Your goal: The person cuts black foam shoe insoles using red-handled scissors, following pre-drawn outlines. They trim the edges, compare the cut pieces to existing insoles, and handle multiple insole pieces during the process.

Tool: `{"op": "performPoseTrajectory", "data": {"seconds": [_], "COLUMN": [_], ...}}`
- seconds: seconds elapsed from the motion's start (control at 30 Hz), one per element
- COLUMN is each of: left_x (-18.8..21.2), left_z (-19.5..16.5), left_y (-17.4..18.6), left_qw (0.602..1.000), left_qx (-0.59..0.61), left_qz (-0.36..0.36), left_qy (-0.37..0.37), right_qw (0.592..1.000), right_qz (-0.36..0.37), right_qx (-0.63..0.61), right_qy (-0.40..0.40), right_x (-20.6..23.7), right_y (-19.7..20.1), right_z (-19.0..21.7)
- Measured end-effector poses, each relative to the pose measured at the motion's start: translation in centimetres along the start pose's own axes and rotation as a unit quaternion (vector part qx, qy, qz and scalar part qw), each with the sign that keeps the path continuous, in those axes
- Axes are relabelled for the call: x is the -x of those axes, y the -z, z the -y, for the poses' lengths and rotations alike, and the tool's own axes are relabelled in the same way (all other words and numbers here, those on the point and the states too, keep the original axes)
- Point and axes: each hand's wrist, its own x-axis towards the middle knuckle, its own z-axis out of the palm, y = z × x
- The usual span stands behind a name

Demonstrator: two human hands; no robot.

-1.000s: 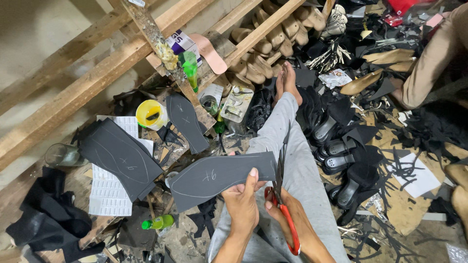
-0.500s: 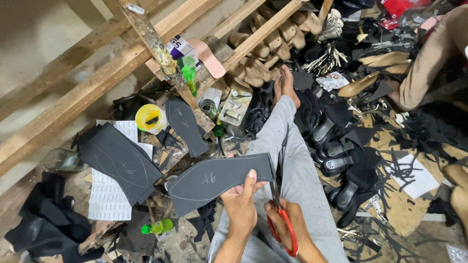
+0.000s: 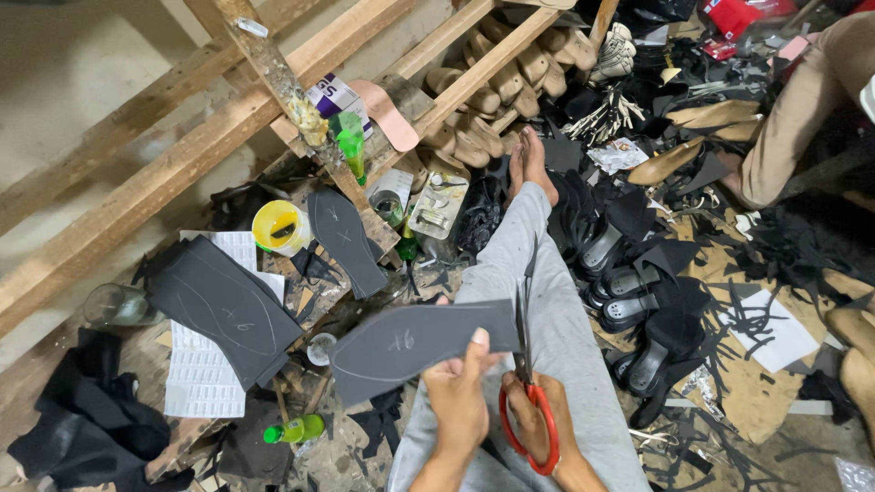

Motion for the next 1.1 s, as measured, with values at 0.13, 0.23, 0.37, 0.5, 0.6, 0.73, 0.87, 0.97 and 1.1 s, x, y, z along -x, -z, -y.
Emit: {"op": "performPoseTrajectory", "data": {"seconds": [0.13, 0.23, 0.37, 0.5, 0.6, 0.73, 0.87, 0.97, 1.1], "left_x": [-3.5, -6.2, -9.1, -10.5, -10.9, -10.2, -10.6, -11.4, -12.5], "left_z": [-2.7, -4.9, -6.1, -4.1, -1.7, 1.4, 4.8, 7.1, 8.8], "left_y": [1.6, 2.4, 1.5, 0.1, -0.3, 0.7, 1.8, 2.7, 2.8], "left_qw": [0.992, 0.973, 0.948, 0.933, 0.915, 0.901, 0.903, 0.904, 0.906], "left_qx": [-0.038, -0.134, -0.198, -0.228, -0.273, -0.321, -0.286, -0.251, -0.234], "left_qz": [0.115, 0.188, 0.247, 0.272, 0.284, 0.256, 0.248, 0.233, 0.226], "left_qy": [-0.029, -0.032, 0.024, 0.060, 0.090, 0.141, 0.205, 0.254, 0.270], "right_qw": [0.979, 0.952, 0.969, 0.969, 0.957, 0.993, 0.980, 0.909, 0.912], "right_qz": [0.049, 0.058, 0.047, 0.051, 0.139, 0.010, -0.190, -0.224, -0.339], "right_qx": [0.147, 0.300, 0.204, 0.167, 0.171, 0.117, 0.050, -0.282, -0.095], "right_qy": [-0.135, 0.011, 0.132, 0.175, 0.190, 0.031, -0.027, -0.210, -0.212], "right_x": [-0.5, 1.3, 2.3, 1.2, 2.8, 3.9, -1.6, -5.1, -8.5], "right_y": [1.3, 1.4, 0.8, 1.1, 2.5, 7.6, 14.7, 18.4, 20.6], "right_z": [-0.8, -1.2, -0.8, 0.6, 0.5, -3.3, -8.9, -11.9, -13.6]}}
